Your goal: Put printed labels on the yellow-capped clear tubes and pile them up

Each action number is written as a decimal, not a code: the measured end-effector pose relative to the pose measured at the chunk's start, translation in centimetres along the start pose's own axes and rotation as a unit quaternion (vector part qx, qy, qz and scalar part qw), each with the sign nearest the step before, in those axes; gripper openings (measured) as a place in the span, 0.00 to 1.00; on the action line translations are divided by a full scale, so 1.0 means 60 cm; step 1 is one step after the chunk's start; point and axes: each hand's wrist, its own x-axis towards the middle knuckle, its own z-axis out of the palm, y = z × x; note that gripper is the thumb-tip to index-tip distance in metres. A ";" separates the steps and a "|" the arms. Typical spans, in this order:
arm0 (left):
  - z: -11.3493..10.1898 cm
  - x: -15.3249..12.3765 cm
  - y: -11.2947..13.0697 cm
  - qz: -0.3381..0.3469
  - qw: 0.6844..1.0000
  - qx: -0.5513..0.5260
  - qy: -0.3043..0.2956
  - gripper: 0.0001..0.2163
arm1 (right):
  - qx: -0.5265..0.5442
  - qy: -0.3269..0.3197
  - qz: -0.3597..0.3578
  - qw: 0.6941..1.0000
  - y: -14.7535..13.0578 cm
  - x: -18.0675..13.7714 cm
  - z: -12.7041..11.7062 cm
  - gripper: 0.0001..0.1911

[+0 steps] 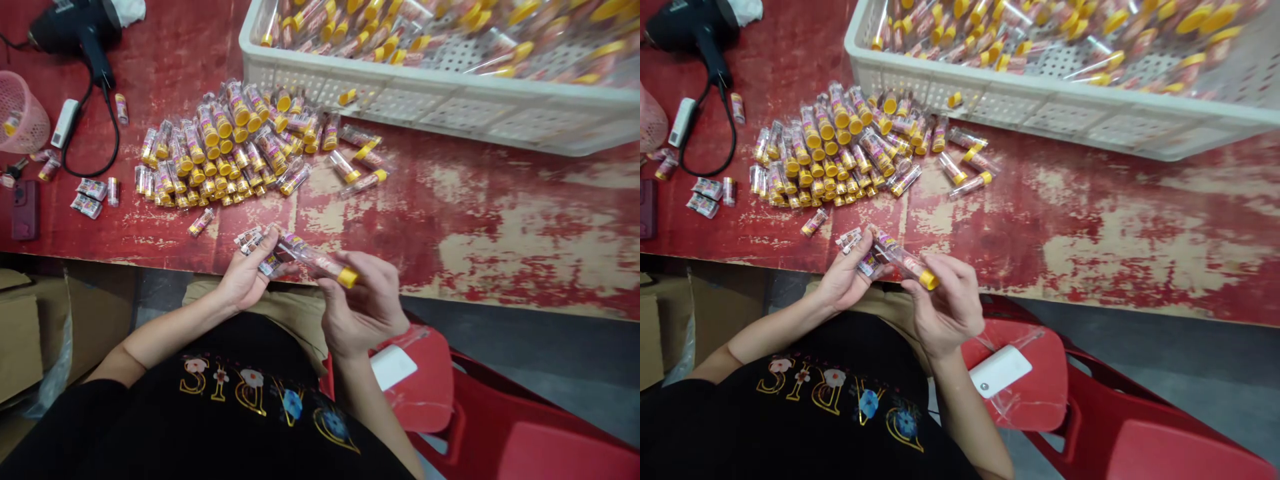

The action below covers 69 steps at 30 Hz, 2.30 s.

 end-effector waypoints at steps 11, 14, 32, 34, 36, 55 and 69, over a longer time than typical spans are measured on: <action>-0.017 -0.008 -0.005 0.086 0.986 0.124 -0.066 0.19 | -0.020 -0.127 -0.024 0.991 -0.014 0.013 0.011 0.27; -0.022 -0.015 -0.005 0.127 0.977 0.157 -0.073 0.24 | -0.007 -0.077 -0.030 0.997 -0.015 0.019 0.024 0.24; -0.035 0.006 0.060 0.216 0.969 0.110 -0.045 0.31 | 0.031 -0.083 -0.031 0.996 -0.009 0.063 0.120 0.17; -0.032 0.011 0.085 0.238 0.968 0.071 -0.035 0.31 | 0.048 -0.091 -0.054 0.993 -0.003 0.093 0.159 0.14; -0.031 0.015 0.109 0.248 0.968 0.030 -0.020 0.28 | 0.042 -0.095 -0.099 0.990 0.005 0.128 0.213 0.10; -0.037 0.030 0.065 0.082 0.997 0.003 0.007 0.10 | -0.335 -0.205 0.014 0.919 0.219 0.194 -0.045 0.03; 0.008 0.031 -0.001 0.187 0.982 0.026 0.028 0.17 | 0.081 -0.121 0.227 0.963 0.039 0.063 0.093 0.14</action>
